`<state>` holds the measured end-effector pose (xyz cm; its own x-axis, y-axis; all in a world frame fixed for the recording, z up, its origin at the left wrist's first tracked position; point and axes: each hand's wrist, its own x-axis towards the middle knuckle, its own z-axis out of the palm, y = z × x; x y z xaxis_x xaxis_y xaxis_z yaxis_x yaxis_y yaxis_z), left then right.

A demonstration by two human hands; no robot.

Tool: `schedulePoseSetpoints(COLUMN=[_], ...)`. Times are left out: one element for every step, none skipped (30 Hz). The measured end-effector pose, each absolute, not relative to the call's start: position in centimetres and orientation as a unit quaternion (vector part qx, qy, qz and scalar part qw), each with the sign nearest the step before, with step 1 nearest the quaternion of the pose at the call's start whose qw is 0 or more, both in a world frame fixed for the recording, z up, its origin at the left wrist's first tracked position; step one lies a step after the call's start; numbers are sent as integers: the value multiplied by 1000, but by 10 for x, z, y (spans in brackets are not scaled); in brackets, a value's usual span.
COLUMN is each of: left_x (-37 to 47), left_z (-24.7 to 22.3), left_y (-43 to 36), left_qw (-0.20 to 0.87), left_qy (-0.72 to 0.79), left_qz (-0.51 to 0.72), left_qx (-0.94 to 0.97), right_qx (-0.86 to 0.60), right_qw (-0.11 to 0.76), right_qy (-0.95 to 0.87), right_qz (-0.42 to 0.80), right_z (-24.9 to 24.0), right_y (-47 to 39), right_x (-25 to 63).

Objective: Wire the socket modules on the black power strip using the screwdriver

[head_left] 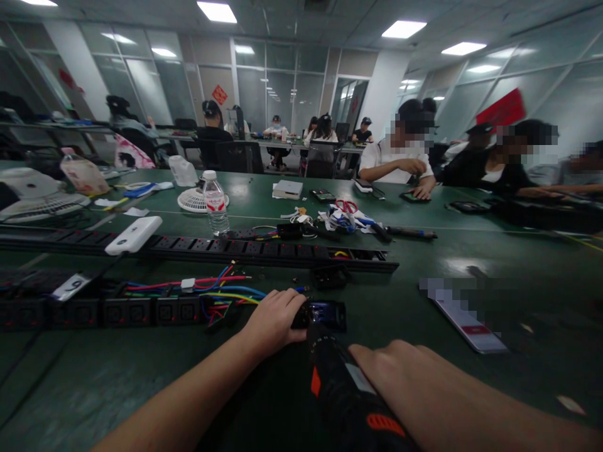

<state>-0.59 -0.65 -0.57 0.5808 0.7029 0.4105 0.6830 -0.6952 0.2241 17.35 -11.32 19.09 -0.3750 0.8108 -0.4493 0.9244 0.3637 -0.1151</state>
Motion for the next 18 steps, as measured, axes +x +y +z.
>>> schedulePoseSetpoints(left_x=[-6, -6, -6, -6, -6, -6, -6, -6, -6, -6, -6, -6, -6, -6, -6, -6, -6, -6], left_z=[-5, -5, -5, -4, -4, -3, -3, -2, -1, -1, -1, -1, -1, -1, -1, -2, -2, -2], left_y=[-7, -7, -7, -7, -7, -7, -7, -7, -7, -7, -7, -7, -7, -7, -7, -7, -7, -7], left_qw=[21, 21, 21, 21, 21, 21, 21, 21, 21, 21, 20, 20, 20, 20, 21, 22, 24, 27], left_qy=[389, 388, 388, 387, 387, 388, 389, 391, 392, 393, 393, 391, 389, 387, 386, 387, 389, 391], left_qz=[239, 237, 235, 234, 233, 231, 229, 227, 225, 224, 224, 226, 228, 230, 231, 231, 231, 230], left_qx=[889, 890, 891, 892, 892, 892, 892, 892, 892, 892, 892, 892, 892, 893, 893, 892, 892, 891], right_qx=[534, 529, 527, 521, 515, 513, 513, 516, 516, 519, 526, 529, 535, 535, 534, 531, 527, 521], right_qw=[175, 195, 213, 228, 242, 248, 253, 254, 256, 260, 258, 258, 259, 260, 266, 268, 270, 275], right_qy=[810, 808, 805, 803, 799, 796, 792, 788, 786, 783, 783, 782, 780, 779, 774, 775, 774, 776], right_qz=[-168, -170, -170, -177, -192, -204, -214, -219, -224, -225, -211, -204, -194, -200, -211, -213, -224, -227], right_z=[193, 195, 197, 200, 203, 206, 208, 210, 211, 211, 211, 211, 211, 210, 209, 208, 207, 205], right_y=[-112, -109, -107, -103, -100, -98, -96, -96, -96, -97, -98, -99, -100, -101, -101, -100, -99, -99], right_x=[172, 171, 169, 168, 166, 165, 165, 164, 164, 163, 163, 163, 162, 162, 162, 162, 163, 164])
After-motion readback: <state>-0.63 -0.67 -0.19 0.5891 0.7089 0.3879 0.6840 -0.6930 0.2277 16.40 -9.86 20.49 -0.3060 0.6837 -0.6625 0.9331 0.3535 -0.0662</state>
